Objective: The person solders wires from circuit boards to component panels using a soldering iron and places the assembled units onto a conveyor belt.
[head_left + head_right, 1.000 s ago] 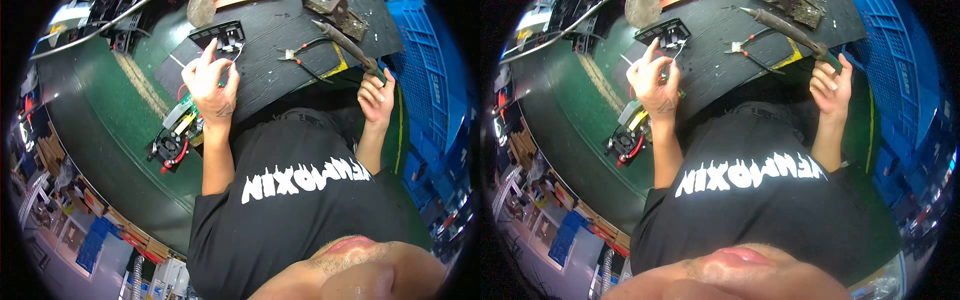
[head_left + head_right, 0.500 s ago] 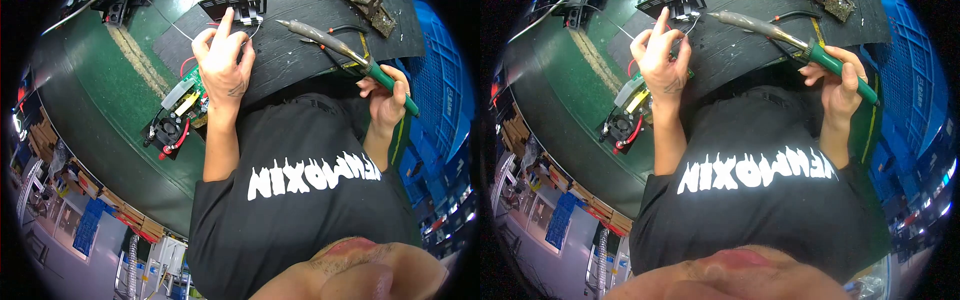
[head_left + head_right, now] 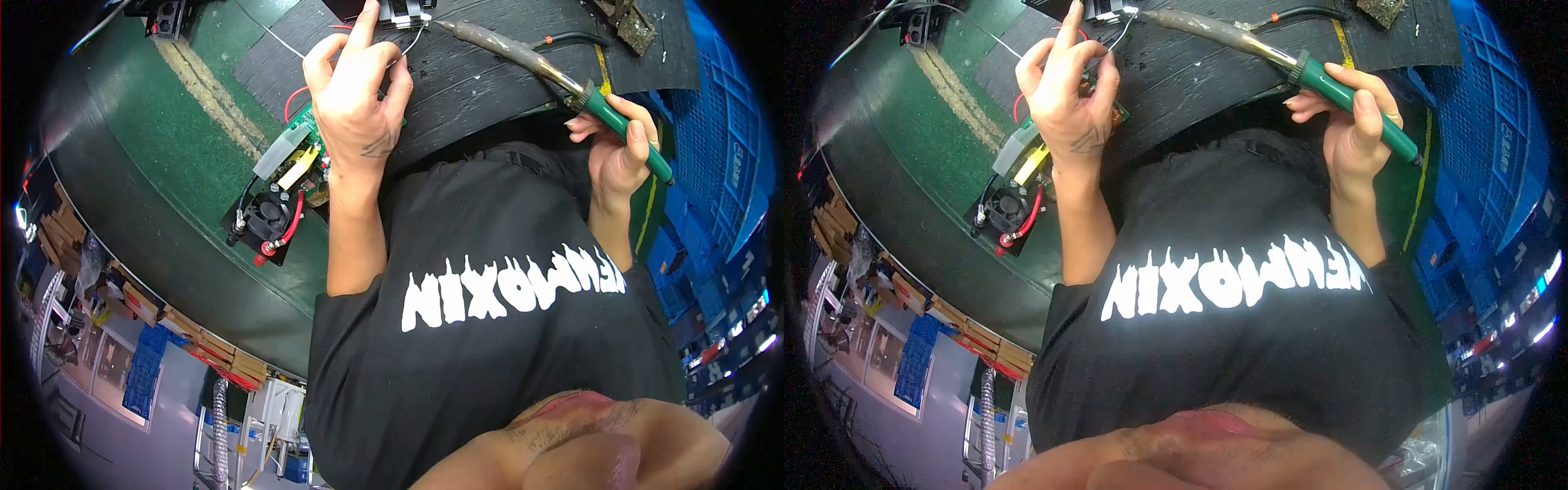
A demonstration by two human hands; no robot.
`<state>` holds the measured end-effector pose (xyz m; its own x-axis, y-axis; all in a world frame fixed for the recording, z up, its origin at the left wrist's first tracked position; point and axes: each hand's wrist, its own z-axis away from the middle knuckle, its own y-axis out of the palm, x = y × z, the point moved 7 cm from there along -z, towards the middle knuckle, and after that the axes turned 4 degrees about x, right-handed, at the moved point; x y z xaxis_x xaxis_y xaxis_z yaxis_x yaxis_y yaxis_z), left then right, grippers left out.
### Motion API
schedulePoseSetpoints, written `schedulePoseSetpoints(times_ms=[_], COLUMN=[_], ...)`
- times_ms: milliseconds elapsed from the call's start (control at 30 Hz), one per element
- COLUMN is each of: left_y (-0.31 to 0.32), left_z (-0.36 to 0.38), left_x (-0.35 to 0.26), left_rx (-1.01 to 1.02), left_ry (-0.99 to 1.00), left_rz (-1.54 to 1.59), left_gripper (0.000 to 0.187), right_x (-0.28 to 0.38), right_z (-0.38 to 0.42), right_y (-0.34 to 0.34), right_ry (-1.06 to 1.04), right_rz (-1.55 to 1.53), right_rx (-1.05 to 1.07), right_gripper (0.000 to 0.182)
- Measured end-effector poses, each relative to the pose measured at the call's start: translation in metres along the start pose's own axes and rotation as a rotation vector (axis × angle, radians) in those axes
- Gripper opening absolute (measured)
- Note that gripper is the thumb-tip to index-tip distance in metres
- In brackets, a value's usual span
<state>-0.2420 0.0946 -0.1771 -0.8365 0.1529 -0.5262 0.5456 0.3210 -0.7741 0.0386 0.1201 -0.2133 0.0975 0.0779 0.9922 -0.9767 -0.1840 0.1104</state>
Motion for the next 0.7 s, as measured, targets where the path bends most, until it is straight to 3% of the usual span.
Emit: schedulePoseSetpoints(times_ms=[700], left_y=[-0.0015], left_z=[0.0015], left_x=[0.0032], left_rx=[-0.009], left_ry=[0.009], left_rz=[0.014], left_gripper=[0.021], right_x=[-0.0083], right_z=[-0.0024], right_y=[0.0045], right_ry=[0.041], right_rz=[-0.029], right_rx=[-0.018], right_gripper=[0.047])
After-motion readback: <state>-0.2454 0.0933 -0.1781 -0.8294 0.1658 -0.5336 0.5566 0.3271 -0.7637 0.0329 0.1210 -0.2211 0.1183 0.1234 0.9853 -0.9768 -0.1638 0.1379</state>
